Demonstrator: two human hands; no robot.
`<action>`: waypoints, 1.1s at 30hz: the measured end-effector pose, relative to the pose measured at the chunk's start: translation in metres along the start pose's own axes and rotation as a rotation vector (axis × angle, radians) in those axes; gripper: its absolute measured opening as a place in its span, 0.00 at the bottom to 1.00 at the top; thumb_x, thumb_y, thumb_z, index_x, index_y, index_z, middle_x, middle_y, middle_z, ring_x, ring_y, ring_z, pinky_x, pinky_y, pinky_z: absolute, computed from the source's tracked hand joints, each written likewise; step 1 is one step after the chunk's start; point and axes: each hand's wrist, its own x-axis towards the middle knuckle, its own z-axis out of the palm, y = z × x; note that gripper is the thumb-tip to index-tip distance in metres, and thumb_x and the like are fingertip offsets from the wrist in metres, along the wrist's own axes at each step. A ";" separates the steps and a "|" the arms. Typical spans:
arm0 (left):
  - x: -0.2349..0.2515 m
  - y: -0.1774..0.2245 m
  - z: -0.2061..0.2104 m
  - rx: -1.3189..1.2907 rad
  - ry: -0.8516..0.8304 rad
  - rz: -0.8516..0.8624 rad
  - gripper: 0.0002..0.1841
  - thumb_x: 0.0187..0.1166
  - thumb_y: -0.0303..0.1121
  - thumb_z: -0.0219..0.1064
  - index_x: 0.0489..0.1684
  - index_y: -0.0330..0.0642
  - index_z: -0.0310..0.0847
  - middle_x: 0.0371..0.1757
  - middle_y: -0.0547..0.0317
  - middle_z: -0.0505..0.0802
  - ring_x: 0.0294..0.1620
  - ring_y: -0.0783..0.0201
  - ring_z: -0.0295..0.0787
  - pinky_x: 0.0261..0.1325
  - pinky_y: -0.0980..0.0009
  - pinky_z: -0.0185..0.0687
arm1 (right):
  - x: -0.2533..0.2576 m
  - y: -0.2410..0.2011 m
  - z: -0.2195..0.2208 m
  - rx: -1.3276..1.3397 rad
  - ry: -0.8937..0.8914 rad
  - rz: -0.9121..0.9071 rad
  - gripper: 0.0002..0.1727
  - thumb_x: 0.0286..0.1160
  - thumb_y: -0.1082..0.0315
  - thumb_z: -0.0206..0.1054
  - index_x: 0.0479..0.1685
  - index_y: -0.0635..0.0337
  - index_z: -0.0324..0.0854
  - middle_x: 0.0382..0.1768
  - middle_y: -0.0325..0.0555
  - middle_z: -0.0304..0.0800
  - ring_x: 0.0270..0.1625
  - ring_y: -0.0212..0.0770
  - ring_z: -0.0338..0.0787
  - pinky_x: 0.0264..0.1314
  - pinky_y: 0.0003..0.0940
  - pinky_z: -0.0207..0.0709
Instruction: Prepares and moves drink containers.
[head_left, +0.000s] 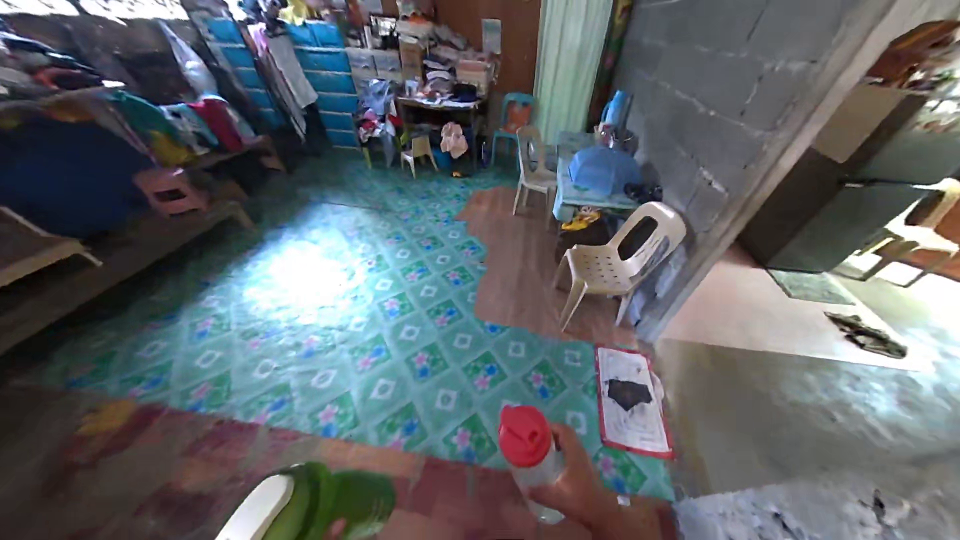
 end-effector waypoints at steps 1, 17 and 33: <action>0.018 -0.019 0.011 0.008 -0.017 0.003 0.50 0.46 0.31 0.93 0.71 0.18 0.65 0.65 0.40 0.88 0.67 0.56 0.87 0.75 0.57 0.83 | 0.022 0.008 -0.003 0.014 0.027 0.042 0.53 0.35 0.46 0.91 0.67 0.70 0.78 0.60 0.62 0.86 0.62 0.52 0.87 0.65 0.48 0.83; 0.418 -0.100 0.272 0.549 -0.619 0.254 0.40 0.48 0.52 0.88 0.58 0.29 0.88 0.62 0.36 0.91 0.75 0.29 0.78 0.78 0.18 0.45 | 0.359 0.062 -0.027 0.094 0.580 0.322 0.54 0.34 0.73 0.90 0.72 0.81 0.65 0.63 0.68 0.81 0.66 0.47 0.84 0.70 0.41 0.80; 0.642 -0.126 0.584 0.528 -0.635 0.153 0.46 0.40 0.56 0.90 0.62 0.34 0.87 0.64 0.42 0.91 0.74 0.36 0.79 0.82 0.28 0.53 | 0.672 0.214 -0.174 -0.046 0.445 0.344 0.53 0.29 0.56 0.93 0.67 0.73 0.76 0.60 0.60 0.87 0.65 0.47 0.87 0.71 0.44 0.81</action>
